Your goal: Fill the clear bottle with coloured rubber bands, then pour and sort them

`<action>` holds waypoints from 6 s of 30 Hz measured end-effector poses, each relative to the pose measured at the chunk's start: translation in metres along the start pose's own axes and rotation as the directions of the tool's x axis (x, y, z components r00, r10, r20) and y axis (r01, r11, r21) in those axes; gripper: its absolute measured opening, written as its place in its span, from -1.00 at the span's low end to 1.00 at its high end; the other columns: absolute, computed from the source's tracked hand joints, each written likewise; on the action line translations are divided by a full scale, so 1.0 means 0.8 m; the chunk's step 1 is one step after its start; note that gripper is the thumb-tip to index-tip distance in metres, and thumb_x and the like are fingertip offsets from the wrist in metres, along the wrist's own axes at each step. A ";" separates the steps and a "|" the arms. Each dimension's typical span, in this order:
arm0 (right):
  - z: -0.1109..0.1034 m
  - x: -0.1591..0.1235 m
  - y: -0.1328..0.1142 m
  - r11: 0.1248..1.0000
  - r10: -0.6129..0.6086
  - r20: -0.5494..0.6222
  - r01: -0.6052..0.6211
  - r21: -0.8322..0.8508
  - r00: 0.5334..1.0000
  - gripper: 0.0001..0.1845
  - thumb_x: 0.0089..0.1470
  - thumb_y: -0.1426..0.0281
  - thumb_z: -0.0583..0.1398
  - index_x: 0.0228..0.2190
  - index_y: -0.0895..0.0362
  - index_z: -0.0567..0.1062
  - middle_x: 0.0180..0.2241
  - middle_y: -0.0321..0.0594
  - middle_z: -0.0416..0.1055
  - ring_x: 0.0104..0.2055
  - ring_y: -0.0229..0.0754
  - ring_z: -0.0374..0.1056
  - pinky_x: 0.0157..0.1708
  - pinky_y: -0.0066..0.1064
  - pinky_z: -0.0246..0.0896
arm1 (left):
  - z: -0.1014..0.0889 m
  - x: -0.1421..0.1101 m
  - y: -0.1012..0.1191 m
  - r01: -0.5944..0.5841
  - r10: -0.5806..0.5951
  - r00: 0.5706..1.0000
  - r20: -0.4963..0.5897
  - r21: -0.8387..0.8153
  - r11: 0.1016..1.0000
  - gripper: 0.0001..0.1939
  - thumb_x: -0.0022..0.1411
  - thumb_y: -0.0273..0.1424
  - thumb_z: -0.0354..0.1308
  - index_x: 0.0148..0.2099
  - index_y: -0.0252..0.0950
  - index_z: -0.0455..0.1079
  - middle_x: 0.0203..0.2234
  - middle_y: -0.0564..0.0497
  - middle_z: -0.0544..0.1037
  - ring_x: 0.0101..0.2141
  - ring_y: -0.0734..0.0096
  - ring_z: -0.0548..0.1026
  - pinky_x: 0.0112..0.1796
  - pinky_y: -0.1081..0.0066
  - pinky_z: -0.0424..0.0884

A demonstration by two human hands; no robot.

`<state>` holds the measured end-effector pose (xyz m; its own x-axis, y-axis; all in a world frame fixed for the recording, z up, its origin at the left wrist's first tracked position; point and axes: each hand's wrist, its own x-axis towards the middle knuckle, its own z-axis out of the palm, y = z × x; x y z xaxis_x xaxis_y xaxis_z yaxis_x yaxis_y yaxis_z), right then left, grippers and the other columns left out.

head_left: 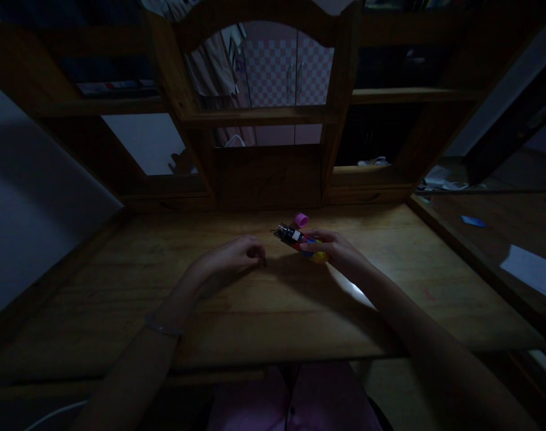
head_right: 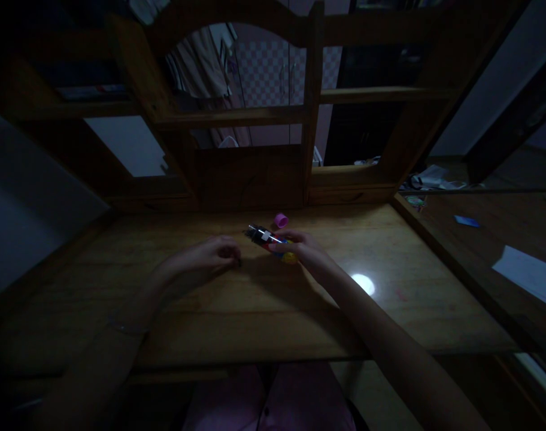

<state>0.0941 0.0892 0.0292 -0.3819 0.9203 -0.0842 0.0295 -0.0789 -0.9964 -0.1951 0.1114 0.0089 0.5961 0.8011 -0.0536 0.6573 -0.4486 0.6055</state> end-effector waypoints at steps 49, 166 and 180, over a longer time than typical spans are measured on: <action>0.006 0.004 0.007 0.969 0.076 0.154 -0.110 0.221 0.985 -0.61 -0.09 0.33 0.38 -0.15 0.08 0.57 -0.11 -0.19 0.49 -0.12 -0.11 0.38 -0.13 -0.32 0.22 | -0.009 0.003 0.054 -0.327 0.097 0.836 -0.541 -0.349 0.878 -0.76 0.29 -0.26 0.14 -0.18 -0.24 0.59 -0.26 -0.06 0.59 -0.19 0.28 0.52 -0.10 0.28 0.40; 0.048 0.040 -0.132 0.632 -0.310 0.384 0.490 -0.601 0.870 -0.70 0.12 0.30 0.12 -0.16 0.11 0.55 -0.21 -0.18 0.54 -0.17 -0.10 0.44 -0.21 -0.36 0.28 | 0.052 0.034 0.040 -0.013 -0.069 0.736 -0.673 -0.115 0.993 -0.59 0.24 -0.08 0.14 0.02 -0.17 0.22 -0.30 0.03 0.55 -0.32 0.29 0.55 -0.37 0.45 0.31; 0.043 0.063 -0.127 0.624 -0.420 0.348 0.545 -0.560 0.838 -0.36 0.19 0.20 0.15 0.23 0.06 0.13 -0.12 -0.15 0.41 -0.15 -0.16 0.37 -0.12 -0.30 0.29 | 0.051 0.030 0.041 -0.093 -0.023 0.789 -0.614 -0.157 0.983 -0.49 0.19 -0.06 0.18 0.09 -0.21 0.27 -0.27 -0.01 0.56 -0.30 0.26 0.53 -0.31 0.38 0.37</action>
<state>0.0400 0.1303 0.1262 -0.6543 0.6711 0.3487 0.3271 0.6669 -0.6695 -0.1400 0.0998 -0.0048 0.1724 0.8859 0.4307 0.5181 -0.4535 0.7253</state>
